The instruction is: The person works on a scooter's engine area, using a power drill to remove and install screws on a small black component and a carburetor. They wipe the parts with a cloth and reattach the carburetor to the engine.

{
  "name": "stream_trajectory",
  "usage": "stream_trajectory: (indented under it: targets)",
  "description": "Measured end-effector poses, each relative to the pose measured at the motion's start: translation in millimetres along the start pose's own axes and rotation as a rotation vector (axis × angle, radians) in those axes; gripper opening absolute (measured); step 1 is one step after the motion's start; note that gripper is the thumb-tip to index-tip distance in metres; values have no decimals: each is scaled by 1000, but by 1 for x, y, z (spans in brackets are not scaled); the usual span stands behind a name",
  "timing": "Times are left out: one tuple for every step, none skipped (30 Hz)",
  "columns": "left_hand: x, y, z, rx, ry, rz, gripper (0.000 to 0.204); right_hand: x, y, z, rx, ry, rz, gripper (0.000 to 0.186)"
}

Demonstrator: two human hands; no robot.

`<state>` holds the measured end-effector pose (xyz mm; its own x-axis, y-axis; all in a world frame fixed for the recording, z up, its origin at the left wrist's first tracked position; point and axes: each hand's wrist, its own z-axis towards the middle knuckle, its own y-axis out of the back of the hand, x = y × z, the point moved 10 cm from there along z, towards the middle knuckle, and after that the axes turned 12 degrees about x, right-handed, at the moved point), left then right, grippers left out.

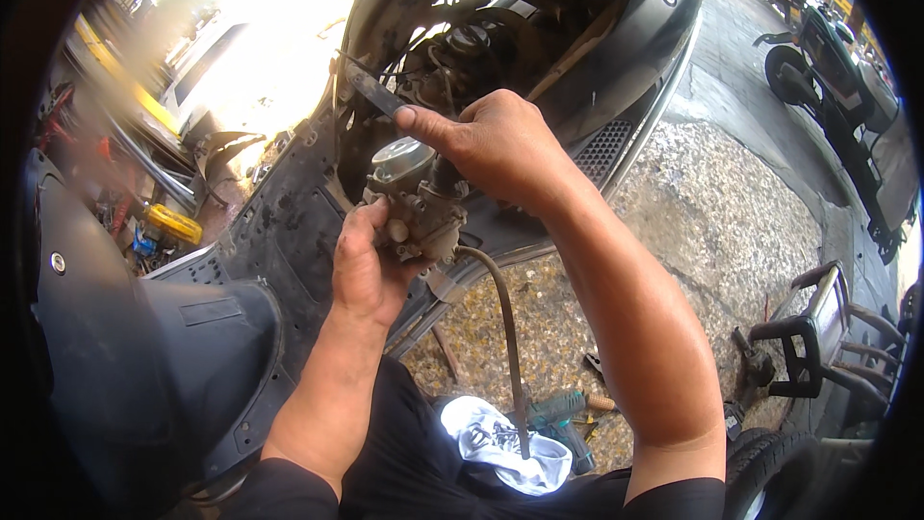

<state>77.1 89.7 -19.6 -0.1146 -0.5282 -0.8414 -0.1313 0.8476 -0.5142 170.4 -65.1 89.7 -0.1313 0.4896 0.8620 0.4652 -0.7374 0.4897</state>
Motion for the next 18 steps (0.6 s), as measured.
stream_trajectory:
  targets:
    - [-1,-2,0,12,-4,8,34,1,0,1,5,-7,-10,69]
    - [-2,-3,-1,16,-1,14,34,1,-1,2,10,-14,-21,69]
    - [-2,-4,-1,21,2,20,35,1,-2,2,15,-24,-31,69]
    - [-3,-7,-2,36,-3,11,35,1,-3,3,20,-33,-41,69]
    - [-4,-10,-2,52,-8,2,35,1,-4,3,26,-44,-45,69]
    - [-5,-13,-3,72,-16,-9,36,1,-4,3,22,-49,-54,69]
    - [-5,-13,-4,66,-13,-9,37,0,-5,3,19,-55,-57,69]
    - [-6,-14,-4,65,-13,-9,38,-1,-5,3,16,-61,-60,69]
    - [-7,-15,-5,64,-14,-9,39,-1,-5,3,3,-58,-64,70]
    - [-8,-16,-5,69,-28,-27,39,-1,-4,4,-10,-55,-69,70]
    - [-10,-18,-6,74,-40,-44,40,-1,-4,4,-19,-52,-67,70]
    - [-11,-19,-6,79,-53,-60,43,-1,-4,4,-32,-54,-82,71]
    - [-13,-20,-6,79,-61,-58,45,-2,-4,4,-42,-56,-90,71]
    - [-14,-21,-7,79,-69,-55,48,-2,-4,4,-51,-58,-99,71]
    - [-15,-21,-7,64,-69,-49,51,-3,-4,5,-63,-57,-102,72]
    - [-17,-23,-8,73,-93,-52,55,-3,-5,5,-76,-55,-105,72]
    - [-19,-24,-9,66,-108,-52,58,-3,-6,5,-88,-54,-108,72]
    - [-21,-25,-10,67,-129,-46,62,-3,-6,4,-117,-34,-88,72]
